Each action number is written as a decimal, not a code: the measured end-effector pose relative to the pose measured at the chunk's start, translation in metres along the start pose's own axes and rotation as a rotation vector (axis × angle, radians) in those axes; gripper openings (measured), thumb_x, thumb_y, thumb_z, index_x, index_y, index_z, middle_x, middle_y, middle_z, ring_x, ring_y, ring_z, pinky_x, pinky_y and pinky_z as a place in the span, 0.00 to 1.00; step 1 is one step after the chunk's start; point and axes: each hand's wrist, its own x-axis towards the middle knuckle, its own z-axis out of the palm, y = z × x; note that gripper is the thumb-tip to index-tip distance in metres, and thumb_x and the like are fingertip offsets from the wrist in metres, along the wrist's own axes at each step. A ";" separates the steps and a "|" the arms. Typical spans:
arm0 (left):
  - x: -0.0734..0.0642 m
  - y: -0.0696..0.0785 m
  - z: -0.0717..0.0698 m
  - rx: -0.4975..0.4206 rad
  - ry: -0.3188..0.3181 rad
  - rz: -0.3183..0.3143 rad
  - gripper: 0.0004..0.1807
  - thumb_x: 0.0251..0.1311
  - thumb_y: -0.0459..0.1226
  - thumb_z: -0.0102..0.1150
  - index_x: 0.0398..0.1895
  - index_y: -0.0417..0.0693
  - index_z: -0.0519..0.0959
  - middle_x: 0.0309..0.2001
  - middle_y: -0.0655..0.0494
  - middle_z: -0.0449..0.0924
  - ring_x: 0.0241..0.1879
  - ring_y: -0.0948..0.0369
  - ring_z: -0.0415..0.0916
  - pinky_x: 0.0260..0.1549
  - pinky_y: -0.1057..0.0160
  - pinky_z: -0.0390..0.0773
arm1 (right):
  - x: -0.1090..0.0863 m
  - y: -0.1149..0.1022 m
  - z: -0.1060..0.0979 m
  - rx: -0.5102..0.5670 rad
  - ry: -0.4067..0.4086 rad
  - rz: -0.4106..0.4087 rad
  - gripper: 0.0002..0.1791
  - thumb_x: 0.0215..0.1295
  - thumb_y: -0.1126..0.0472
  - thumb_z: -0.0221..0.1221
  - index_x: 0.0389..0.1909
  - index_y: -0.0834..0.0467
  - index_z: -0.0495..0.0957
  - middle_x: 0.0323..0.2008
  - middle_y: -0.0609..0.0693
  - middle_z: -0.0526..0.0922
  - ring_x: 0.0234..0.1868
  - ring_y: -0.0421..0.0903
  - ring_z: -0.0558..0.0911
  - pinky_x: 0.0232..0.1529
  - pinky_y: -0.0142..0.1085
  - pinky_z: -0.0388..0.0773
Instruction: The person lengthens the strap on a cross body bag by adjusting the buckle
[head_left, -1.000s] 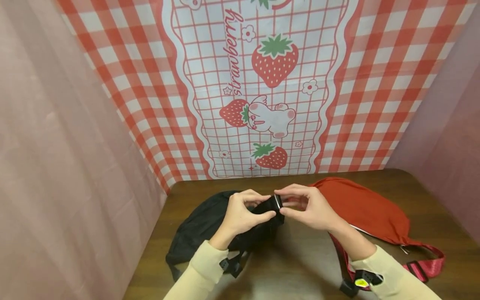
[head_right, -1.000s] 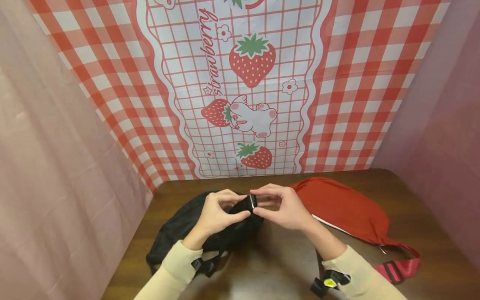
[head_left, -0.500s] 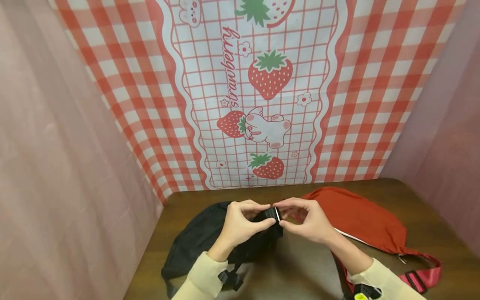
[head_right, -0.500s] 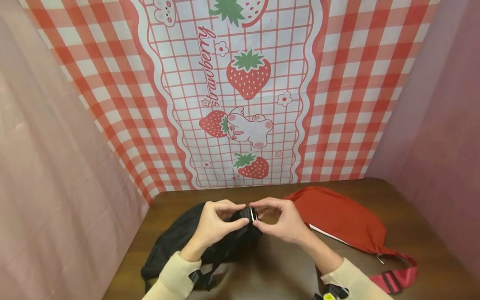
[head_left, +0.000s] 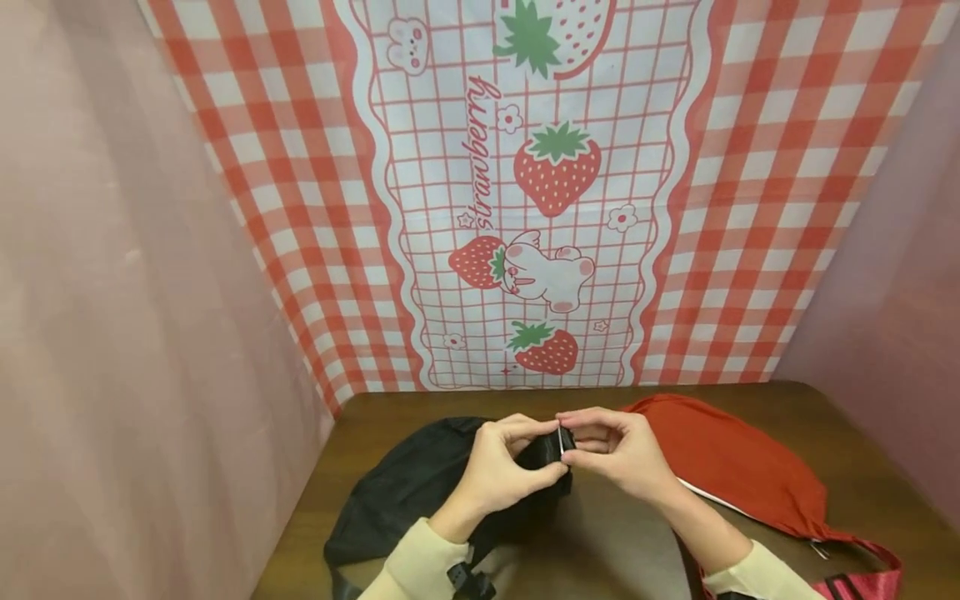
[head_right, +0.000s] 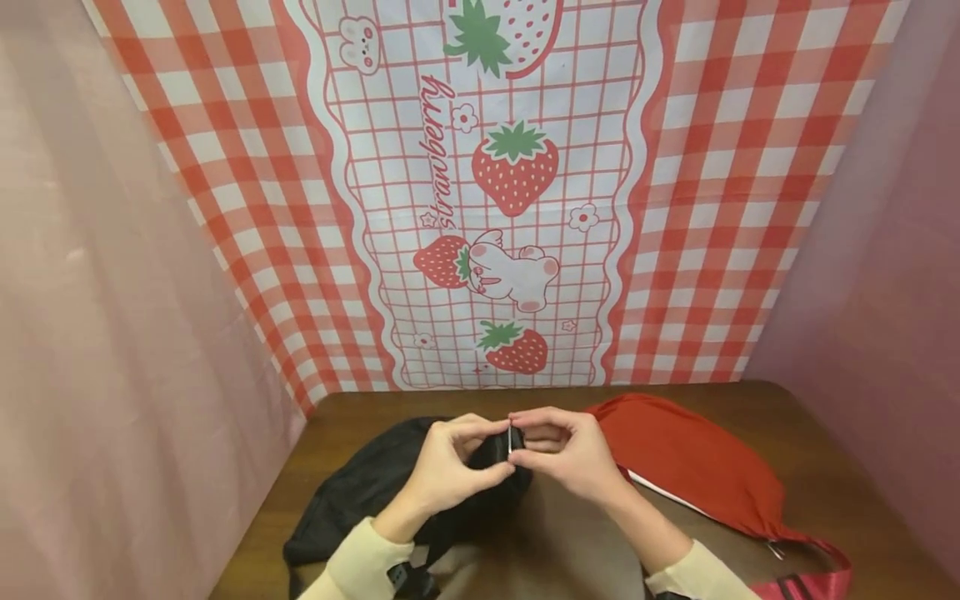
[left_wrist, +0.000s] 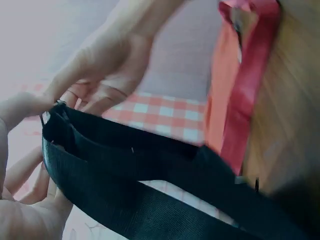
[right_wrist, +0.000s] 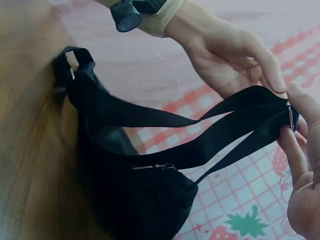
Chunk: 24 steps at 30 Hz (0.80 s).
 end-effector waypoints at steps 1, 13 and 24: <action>-0.002 0.000 0.002 0.018 0.003 0.000 0.27 0.54 0.30 0.81 0.59 0.39 0.86 0.51 0.44 0.88 0.54 0.61 0.86 0.60 0.66 0.84 | -0.002 -0.001 0.000 0.008 -0.003 0.013 0.21 0.59 0.79 0.72 0.54 0.77 0.81 0.52 0.39 0.89 0.47 0.39 0.92 0.46 0.37 0.90; -0.008 -0.013 0.008 0.161 0.118 0.007 0.25 0.51 0.38 0.86 0.54 0.50 0.91 0.49 0.55 0.92 0.49 0.65 0.88 0.52 0.67 0.87 | -0.006 0.007 0.010 0.020 0.012 -0.061 0.17 0.61 0.82 0.68 0.50 0.69 0.81 0.51 0.50 0.83 0.44 0.36 0.86 0.45 0.28 0.87; -0.005 -0.010 0.004 0.125 0.120 -0.045 0.24 0.51 0.36 0.85 0.54 0.45 0.90 0.50 0.51 0.92 0.51 0.57 0.90 0.54 0.69 0.86 | 0.004 0.004 -0.002 -0.284 -0.076 -0.134 0.25 0.55 0.76 0.76 0.55 0.59 0.85 0.47 0.47 0.86 0.45 0.39 0.86 0.47 0.27 0.86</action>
